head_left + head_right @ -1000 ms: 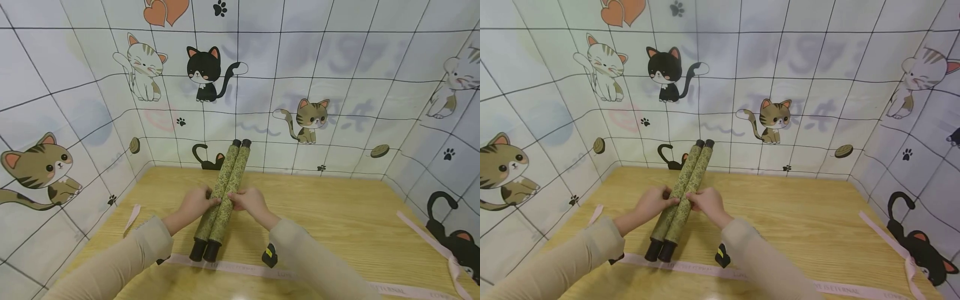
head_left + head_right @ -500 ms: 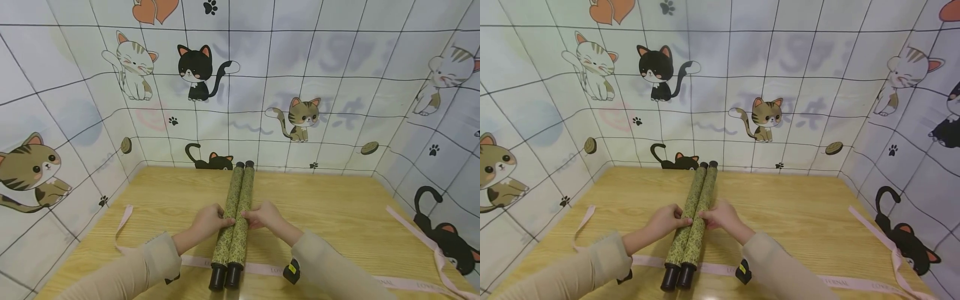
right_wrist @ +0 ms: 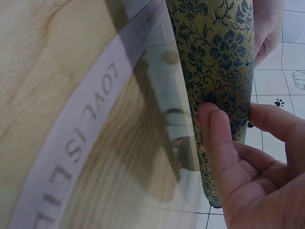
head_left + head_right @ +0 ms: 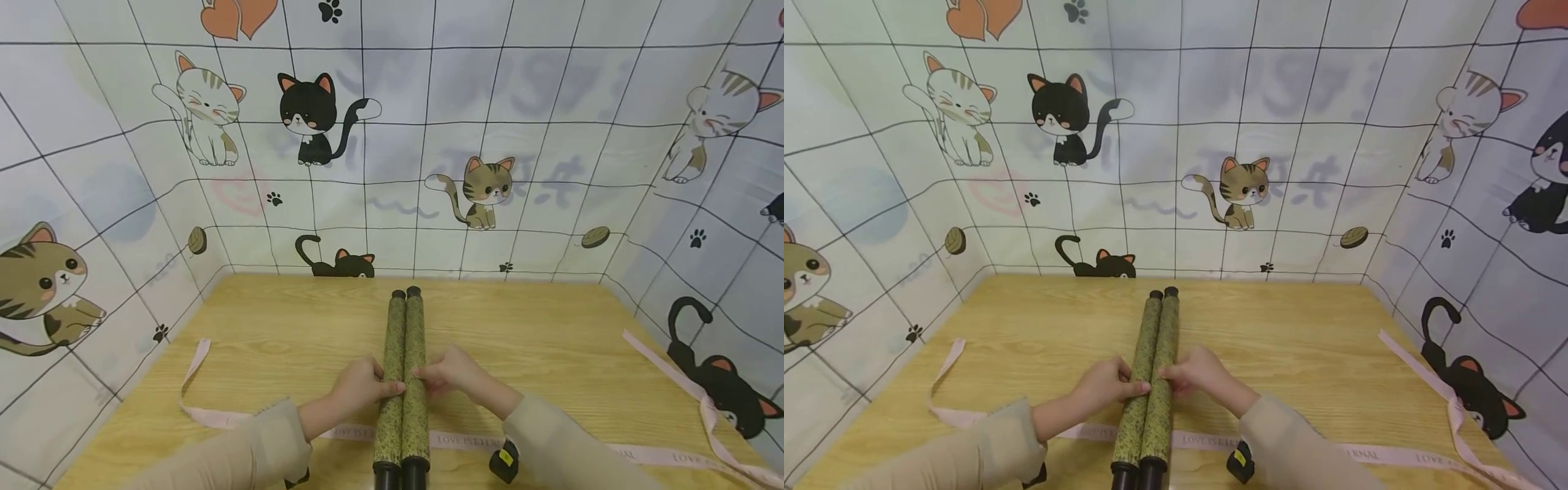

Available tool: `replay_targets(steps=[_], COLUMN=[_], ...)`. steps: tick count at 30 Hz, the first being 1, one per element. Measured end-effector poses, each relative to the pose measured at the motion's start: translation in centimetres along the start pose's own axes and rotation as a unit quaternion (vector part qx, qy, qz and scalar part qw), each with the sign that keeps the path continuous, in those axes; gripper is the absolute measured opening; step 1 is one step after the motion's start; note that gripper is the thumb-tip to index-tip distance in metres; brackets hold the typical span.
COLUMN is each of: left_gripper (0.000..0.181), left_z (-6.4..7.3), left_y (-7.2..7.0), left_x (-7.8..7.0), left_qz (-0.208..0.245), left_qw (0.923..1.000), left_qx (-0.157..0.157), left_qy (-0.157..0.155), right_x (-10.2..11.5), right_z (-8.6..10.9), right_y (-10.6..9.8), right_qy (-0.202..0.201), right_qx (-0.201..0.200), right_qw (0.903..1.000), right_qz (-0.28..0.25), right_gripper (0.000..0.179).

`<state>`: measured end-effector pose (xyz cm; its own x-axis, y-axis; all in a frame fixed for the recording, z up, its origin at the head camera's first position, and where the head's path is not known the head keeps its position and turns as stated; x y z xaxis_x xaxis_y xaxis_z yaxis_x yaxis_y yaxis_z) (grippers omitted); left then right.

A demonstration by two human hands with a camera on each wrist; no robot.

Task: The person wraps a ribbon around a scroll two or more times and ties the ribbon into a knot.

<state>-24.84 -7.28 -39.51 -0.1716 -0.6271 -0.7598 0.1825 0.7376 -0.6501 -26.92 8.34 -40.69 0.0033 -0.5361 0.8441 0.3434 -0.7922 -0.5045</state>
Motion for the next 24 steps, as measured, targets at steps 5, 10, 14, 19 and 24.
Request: replay_targets(steps=[5,10,14,19,24], left_gripper=[0.035,0.033,0.031,0.030,0.041], left_z=[0.4,0.5,0.6,0.7,0.4], left_y=[1.0,1.6,2.1,2.3,2.7], left_x=[-0.3,-0.5,-0.5,-0.7,-0.9], left_qz=[0.012,0.006,0.011,0.009,-0.003], left_qw=[0.9999,0.9999,0.9996,0.9991,0.9983], left_qx=[0.010,0.012,0.026,0.041,0.054], left_qy=[0.005,0.008,0.007,0.009,0.024], right_x=[-1.0,-1.4,-2.0,-2.1,-2.4], right_z=[0.6,1.1,1.1,1.2,1.3], right_y=[0.0,0.0,0.2,0.2,0.3], right_qy=[0.013,0.000,0.001,0.008,0.025], right_qx=[0.013,0.036,0.035,0.029,0.031], right_qw=[0.9998,0.9990,0.9991,0.9995,0.9992], right_qz=[-0.009,-0.025,-0.024,-0.010,-0.008], right_gripper=[0.029,0.032,0.029,0.028,0.027])
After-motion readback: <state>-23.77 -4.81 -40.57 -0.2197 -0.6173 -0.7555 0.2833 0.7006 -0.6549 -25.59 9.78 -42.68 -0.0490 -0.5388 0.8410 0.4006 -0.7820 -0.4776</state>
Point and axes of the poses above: each hand's wrist, its own z-axis away from the middle knuckle, its own y-axis out of the palm, x = y × z, the point moved 8 cm from there along -z, towards the middle knuckle, and after that the axes turned 5 degrees about z, right-handed, at the moved point
